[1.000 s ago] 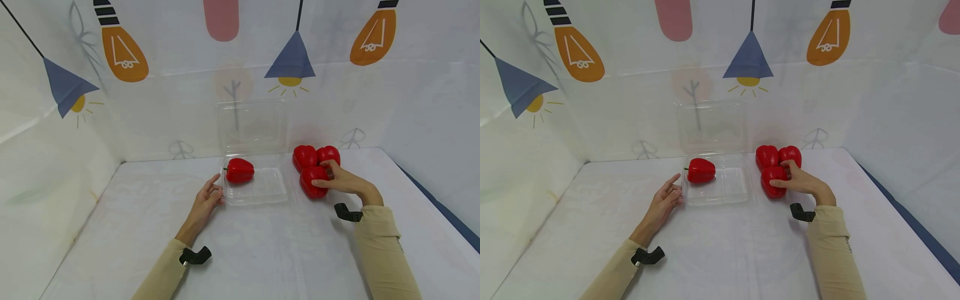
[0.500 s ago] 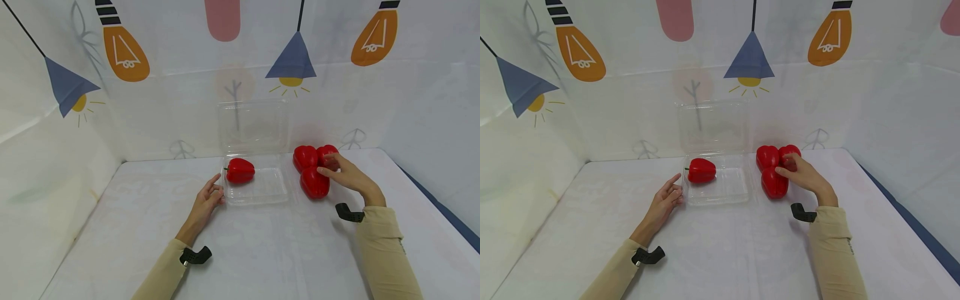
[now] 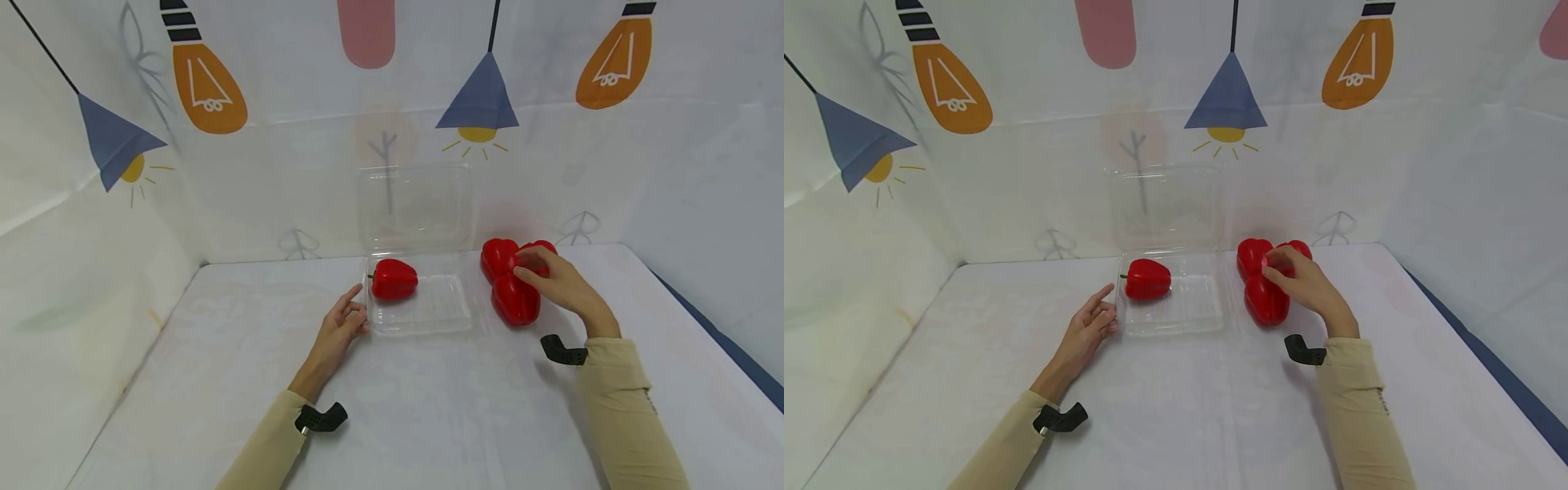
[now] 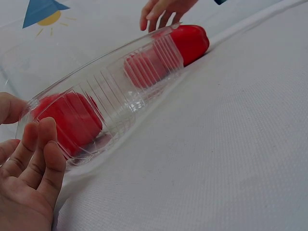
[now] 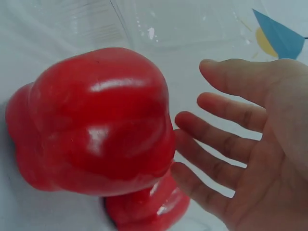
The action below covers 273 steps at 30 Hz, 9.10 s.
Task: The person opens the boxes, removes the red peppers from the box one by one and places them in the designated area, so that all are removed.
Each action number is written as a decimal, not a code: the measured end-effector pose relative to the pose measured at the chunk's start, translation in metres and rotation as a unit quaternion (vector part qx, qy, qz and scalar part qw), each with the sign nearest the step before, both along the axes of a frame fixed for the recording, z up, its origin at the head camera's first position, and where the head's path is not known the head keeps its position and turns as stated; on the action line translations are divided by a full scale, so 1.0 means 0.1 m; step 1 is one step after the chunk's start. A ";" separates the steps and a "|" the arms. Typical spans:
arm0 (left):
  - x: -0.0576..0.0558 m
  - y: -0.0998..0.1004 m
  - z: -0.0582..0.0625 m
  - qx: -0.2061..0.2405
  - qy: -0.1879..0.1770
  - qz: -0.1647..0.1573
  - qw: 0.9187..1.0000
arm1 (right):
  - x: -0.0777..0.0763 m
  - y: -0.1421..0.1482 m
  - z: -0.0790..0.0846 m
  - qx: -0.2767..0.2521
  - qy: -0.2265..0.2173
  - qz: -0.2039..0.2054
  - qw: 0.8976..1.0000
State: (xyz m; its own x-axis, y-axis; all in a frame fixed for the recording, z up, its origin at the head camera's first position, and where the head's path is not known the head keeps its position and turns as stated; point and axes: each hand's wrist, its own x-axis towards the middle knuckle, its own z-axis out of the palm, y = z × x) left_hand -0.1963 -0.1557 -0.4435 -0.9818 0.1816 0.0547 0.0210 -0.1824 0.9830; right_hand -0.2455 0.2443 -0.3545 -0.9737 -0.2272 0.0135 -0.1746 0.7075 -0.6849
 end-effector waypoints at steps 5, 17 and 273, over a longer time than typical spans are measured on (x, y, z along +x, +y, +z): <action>0.00 0.01 -0.01 0.000 0.003 0.001 1.000 | 0.00 -0.08 0.00 -0.007 0.029 0.003 1.000; 0.00 0.01 0.00 -0.006 0.007 0.002 1.000 | -0.03 -0.34 -0.07 -0.029 0.084 0.019 0.996; -0.04 -0.03 -0.07 0.057 0.021 -0.041 0.997 | 0.19 0.35 0.20 -0.053 -0.001 -0.060 0.997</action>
